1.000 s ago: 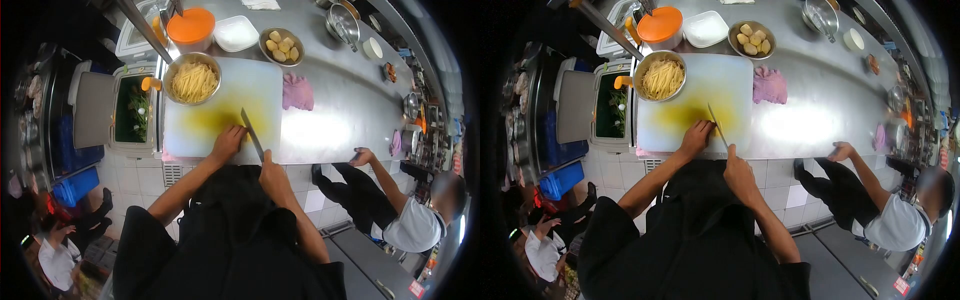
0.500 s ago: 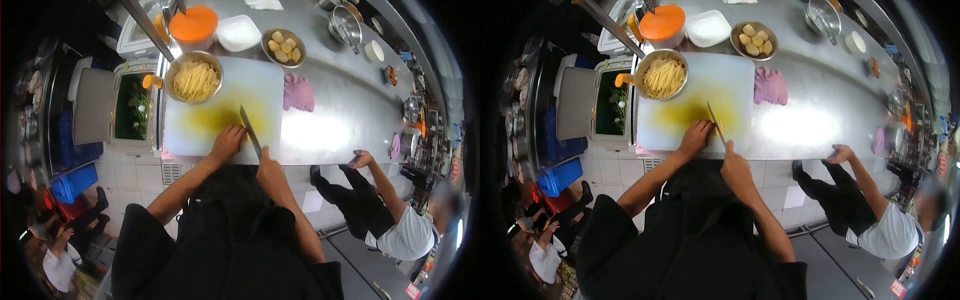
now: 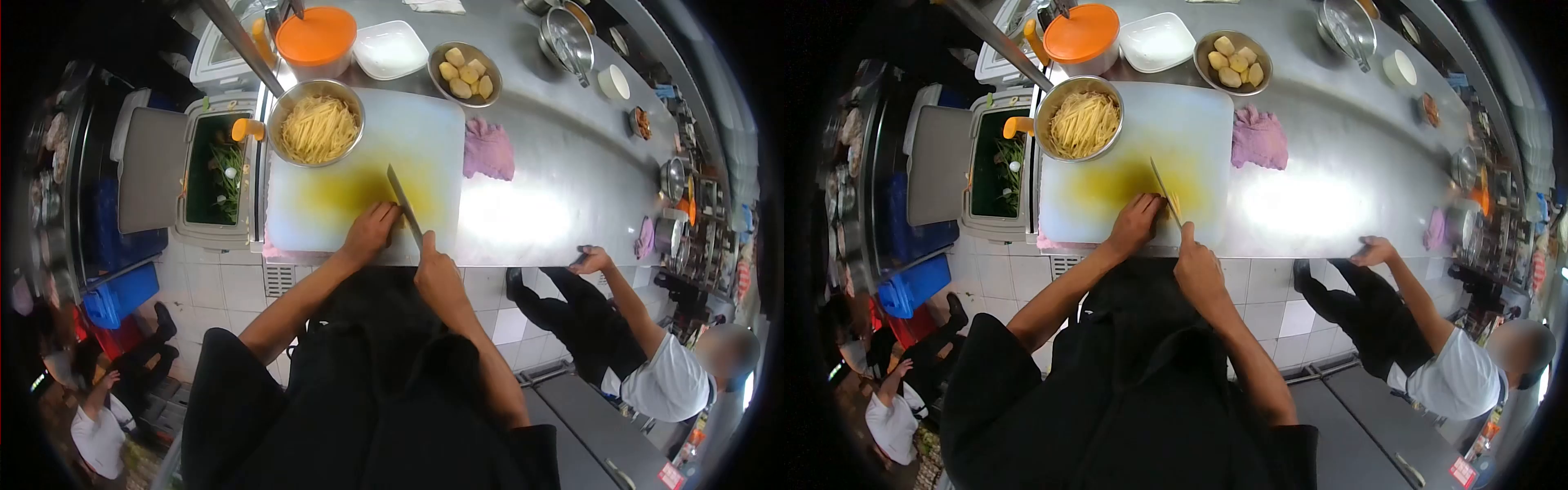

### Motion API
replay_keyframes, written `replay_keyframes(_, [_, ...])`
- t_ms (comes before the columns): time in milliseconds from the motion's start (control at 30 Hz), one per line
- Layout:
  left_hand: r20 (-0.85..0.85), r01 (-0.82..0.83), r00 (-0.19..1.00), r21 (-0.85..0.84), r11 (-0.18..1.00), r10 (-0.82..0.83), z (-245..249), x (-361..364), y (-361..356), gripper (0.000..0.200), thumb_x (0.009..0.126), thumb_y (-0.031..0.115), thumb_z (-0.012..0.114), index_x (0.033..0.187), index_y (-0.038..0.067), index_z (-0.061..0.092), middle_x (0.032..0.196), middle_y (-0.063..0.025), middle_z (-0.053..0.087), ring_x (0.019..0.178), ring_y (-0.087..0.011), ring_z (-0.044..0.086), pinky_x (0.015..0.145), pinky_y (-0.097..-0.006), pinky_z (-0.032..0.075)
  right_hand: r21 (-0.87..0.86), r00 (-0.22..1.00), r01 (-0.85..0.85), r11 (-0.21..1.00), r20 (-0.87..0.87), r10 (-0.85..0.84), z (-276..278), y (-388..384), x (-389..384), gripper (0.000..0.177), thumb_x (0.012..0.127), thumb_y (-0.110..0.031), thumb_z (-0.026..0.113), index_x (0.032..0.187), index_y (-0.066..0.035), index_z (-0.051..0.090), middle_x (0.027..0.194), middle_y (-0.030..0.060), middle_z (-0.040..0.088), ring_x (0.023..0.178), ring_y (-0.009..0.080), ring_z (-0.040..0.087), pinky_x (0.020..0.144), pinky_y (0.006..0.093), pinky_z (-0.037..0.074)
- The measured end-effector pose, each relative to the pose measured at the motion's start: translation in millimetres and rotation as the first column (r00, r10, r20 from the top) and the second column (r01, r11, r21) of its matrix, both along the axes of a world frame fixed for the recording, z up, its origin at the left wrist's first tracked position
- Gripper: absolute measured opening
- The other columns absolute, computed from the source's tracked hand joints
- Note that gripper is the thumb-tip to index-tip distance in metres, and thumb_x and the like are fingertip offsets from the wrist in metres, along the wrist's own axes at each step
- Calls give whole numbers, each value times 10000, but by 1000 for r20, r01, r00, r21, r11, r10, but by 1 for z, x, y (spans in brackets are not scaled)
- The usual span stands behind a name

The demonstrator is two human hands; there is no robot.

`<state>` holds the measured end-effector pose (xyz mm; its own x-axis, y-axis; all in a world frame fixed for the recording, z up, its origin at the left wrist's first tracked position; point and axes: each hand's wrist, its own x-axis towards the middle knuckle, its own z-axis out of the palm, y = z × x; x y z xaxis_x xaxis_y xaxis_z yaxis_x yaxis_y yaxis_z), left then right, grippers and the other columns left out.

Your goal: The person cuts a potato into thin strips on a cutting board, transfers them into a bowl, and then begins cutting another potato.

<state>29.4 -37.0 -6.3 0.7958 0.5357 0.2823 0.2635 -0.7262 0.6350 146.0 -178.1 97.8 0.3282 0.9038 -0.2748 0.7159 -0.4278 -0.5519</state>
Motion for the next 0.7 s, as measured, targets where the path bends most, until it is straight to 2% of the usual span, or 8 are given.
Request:
replay_keyframes(67, [18,-23,1000,7,1000,23,-4,4,4,340,798,-2,570,1135,-11,610,1095,-154,603,1025,-348,584,865,-429,508,-142,1000,11,990,-19,-13,24,1,2,307,950,-12,489,1215,81,365,674,317,612,648,512,619,577,593,478])
replay_keyframes(100, [12,-23,1000,-1,1000,23,-5,2,3,340,798,-2,570,1135,-11,610,1095,-154,603,1025,-348,584,865,-429,508,-149,1000,10,989,-25,-14,9,-1,0,307,950,-12,489,1215,81,365,674,317,612,648,512,619,577,593,478])
replay_keyframes(167, [-10,-40,999,0,999,40,-6,1,3,323,801,-2,579,1122,-9,614,1088,-152,609,1027,-351,587,875,-427,507,-14,997,55,998,-52,-56,-32,-5,-3,247,950,-6,482,1158,46,360,670,313,612,655,523,615,589,599,481])
replay_keyframes(300, [61,-63,996,29,998,61,5,2,10,256,833,2,586,1085,7,630,1039,-135,624,975,-343,610,836,-419,522,-4,997,76,997,-24,-77,-29,6,-3,225,954,-9,475,1140,27,355,666,317,607,652,533,608,590,611,478])
replay_keyframes(367, [73,-92,992,-168,981,106,15,-1,9,188,869,5,581,1046,27,641,991,-123,635,916,-340,628,793,-420,534,-121,997,77,990,-23,-80,-14,9,-2,281,845,71,498,1078,9,354,775,320,642,733,535,629,668,605,508])
replay_keyframes(467, [70,-229,966,-227,947,250,38,-4,12,119,892,2,574,972,48,650,927,-118,636,871,-332,638,743,-434,529,-144,995,78,987,-55,-87,-13,9,-1,287,840,74,498,1081,14,354,783,322,642,737,534,629,669,610,506])
replay_keyframes(567, [-72,-246,969,-219,944,236,32,-1,3,151,878,-11,574,999,45,644,966,-122,632,894,-340,638,748,-440,529,-123,996,72,990,-46,-79,-16,9,-3,293,835,78,495,1085,21,353,775,325,638,736,534,627,668,616,500])
replay_keyframes(700, [-69,-213,976,-119,970,206,23,2,0,223,870,6,563,1071,57,643,952,-113,605,912,-335,629,758,-438,539,-112,995,73,991,-63,-80,-6,9,-2,296,833,80,491,1089,25,353,770,333,631,737,534,625,670,621,495])
